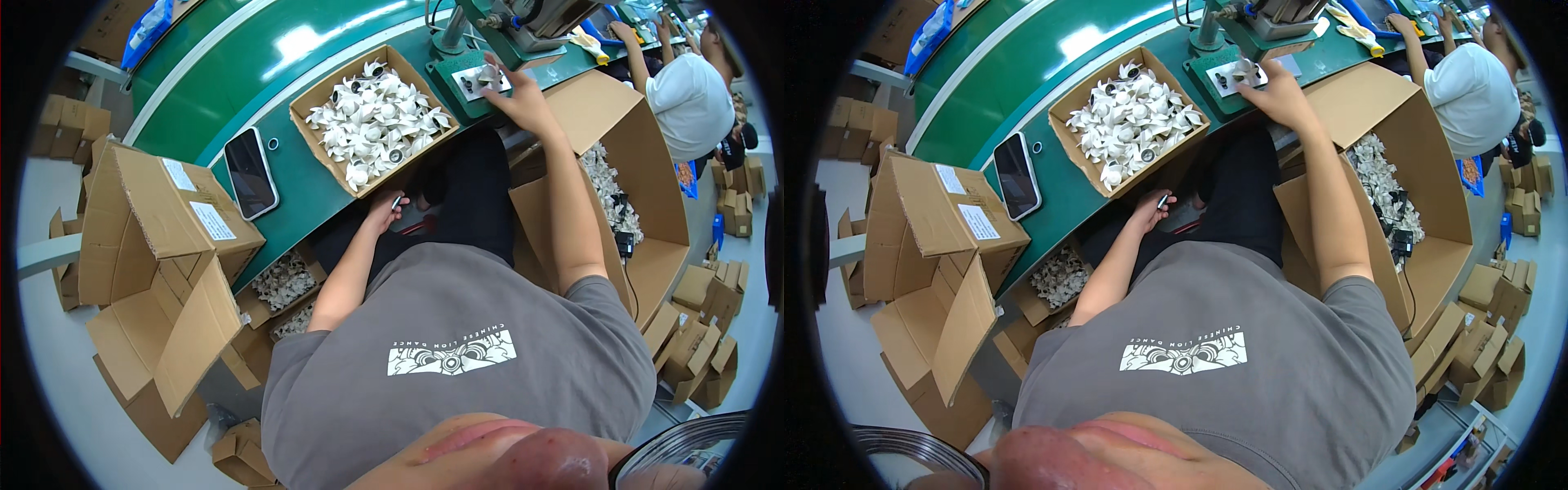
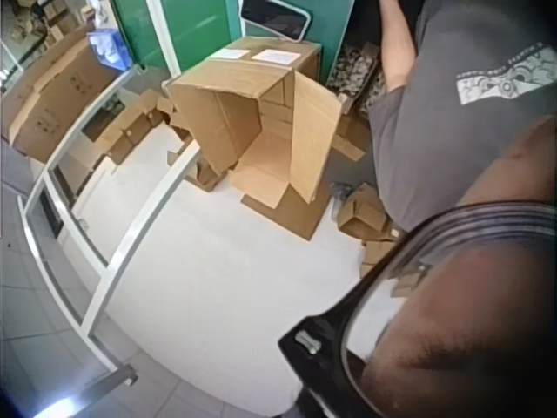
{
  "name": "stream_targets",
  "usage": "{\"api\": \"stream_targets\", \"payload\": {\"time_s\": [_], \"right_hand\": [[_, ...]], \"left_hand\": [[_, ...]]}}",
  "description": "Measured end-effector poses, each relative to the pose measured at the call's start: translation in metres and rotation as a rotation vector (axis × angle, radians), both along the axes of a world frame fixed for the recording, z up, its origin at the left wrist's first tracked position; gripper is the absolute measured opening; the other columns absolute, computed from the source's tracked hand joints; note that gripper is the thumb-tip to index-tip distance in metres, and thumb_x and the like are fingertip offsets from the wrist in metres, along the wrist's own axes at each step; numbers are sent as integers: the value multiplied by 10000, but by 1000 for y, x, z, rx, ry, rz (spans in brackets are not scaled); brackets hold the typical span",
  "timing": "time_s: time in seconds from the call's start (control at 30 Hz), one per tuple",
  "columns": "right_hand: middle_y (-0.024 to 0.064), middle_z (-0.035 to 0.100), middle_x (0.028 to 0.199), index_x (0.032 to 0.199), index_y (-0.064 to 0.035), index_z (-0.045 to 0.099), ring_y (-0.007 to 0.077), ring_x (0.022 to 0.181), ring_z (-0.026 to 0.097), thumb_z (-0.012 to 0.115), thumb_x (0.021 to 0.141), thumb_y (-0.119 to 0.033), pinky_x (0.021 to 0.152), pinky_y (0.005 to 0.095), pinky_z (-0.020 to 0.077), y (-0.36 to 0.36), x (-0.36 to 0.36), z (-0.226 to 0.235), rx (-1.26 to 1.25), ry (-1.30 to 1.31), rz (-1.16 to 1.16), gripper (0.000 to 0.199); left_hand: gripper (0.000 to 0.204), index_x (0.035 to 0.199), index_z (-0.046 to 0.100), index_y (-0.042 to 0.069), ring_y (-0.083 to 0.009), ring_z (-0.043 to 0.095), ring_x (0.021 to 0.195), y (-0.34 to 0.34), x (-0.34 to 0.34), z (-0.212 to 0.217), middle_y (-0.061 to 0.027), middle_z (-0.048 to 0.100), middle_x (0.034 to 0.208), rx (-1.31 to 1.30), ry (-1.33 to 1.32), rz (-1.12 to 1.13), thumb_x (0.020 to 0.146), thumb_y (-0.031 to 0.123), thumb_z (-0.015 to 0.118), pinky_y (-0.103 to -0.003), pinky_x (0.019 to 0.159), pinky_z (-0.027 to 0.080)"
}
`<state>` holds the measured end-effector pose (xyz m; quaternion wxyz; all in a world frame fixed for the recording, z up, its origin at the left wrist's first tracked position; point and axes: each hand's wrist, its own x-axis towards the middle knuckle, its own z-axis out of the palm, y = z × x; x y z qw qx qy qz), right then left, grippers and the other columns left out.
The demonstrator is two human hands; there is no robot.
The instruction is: The person assembles small components by combining metal cylinders with plastic pieces and pressing them with a pneumatic press machine.
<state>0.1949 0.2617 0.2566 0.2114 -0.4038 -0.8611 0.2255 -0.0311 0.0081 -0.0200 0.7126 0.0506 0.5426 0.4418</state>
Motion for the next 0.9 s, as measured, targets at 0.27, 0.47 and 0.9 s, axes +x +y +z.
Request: {"api": "stream_targets", "payload": {"time_s": [0.27,0.47,0.9], "right_hand": [[104,689,1125,1254,-104,646,182,1011,626,698,844,-87,900,274,463,-12,-28,-19,-173,569,-103,413],[97,689,1098,1239,-65,645,183,1007,624,707,844,-101,898,287,465,-12,-23,-1,21,266,-106,402],[148,668,1141,1176,9,645,319,1134,579,744,762,-52,973,394,443,-119,-93,75,405,307,285,430]], "left_hand": [[287,1187,583,68,-108,578,780,-17,-7,-15,-39,625,965,116,-24,91,912,129,637,-255,655,514],[291,1183,596,71,-99,604,840,-13,1,13,-17,627,970,134,6,57,922,182,659,-249,696,520],[277,1156,609,80,-69,601,781,-11,-1,26,-54,689,1011,152,-111,-53,948,262,635,-218,702,496]]}}
